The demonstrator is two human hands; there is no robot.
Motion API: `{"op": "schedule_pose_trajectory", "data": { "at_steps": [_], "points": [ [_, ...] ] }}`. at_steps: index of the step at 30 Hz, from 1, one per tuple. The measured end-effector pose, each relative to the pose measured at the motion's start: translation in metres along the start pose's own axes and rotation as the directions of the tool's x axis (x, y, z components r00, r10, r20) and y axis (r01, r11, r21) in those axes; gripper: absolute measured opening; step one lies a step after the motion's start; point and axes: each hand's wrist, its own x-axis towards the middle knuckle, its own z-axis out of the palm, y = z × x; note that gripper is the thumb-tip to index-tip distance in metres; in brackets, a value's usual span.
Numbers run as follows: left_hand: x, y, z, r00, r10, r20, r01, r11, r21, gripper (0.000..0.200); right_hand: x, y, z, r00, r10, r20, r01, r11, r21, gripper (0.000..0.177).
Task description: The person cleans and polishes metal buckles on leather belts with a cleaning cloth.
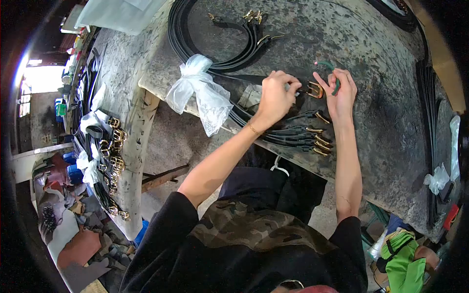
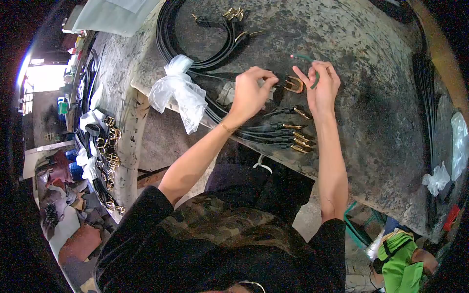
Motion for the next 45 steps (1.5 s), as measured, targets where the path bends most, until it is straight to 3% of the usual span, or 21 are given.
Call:
{"op": "schedule_pose_trajectory", "data": {
  "at_steps": [2, 6, 8, 14, 36, 38, 42, 45],
  "points": [
    [0.001, -0.001, -0.002, 1.000, -0.003, 0.022, 0.003, 1.000, -0.014, 0.010, -0.001, -0.002, -0.003, 0.991, 0.021, 0.131, 0.003, 0.984, -0.179, 0.013],
    [0.002, -0.003, -0.004, 0.998, -0.004, 0.056, 0.005, 1.000, -0.030, 0.010, -0.001, -0.001, -0.008, 0.985, 0.016, 0.173, 0.033, 0.960, -0.279, 0.014],
    [0.002, -0.004, -0.005, 0.998, -0.003, 0.062, 0.005, 0.999, -0.036, 0.010, -0.003, -0.001, -0.003, 0.980, -0.011, 0.197, 0.106, 0.869, -0.484, 0.014],
    [0.002, 0.001, -0.006, 0.996, -0.042, 0.080, 0.047, 0.997, -0.061, 0.009, 0.002, 0.005, -0.013, 0.973, -0.035, 0.227, 0.170, 0.775, -0.608, 0.011],
    [0.002, -0.003, -0.006, 0.997, -0.001, 0.076, 0.000, 1.000, 0.011, 0.011, 0.001, 0.003, -0.014, 0.962, -0.028, 0.271, 0.204, 0.734, -0.648, 0.014],
    [0.002, -0.003, -0.005, 0.997, -0.008, 0.077, 0.007, 1.000, 0.011, 0.011, 0.000, 0.003, -0.011, 0.974, -0.028, 0.224, 0.150, 0.824, -0.546, 0.012],
    [0.002, -0.004, -0.005, 0.997, 0.000, 0.071, -0.001, 1.000, 0.004, 0.012, 0.000, 0.000, -0.010, 0.979, 0.014, 0.203, 0.098, 0.839, -0.535, 0.013],
    [0.002, -0.004, -0.005, 0.998, 0.003, 0.070, -0.003, 1.000, 0.008, 0.012, 0.003, 0.004, -0.015, 0.971, -0.026, 0.239, 0.163, 0.801, -0.576, 0.011]
  ]
}}
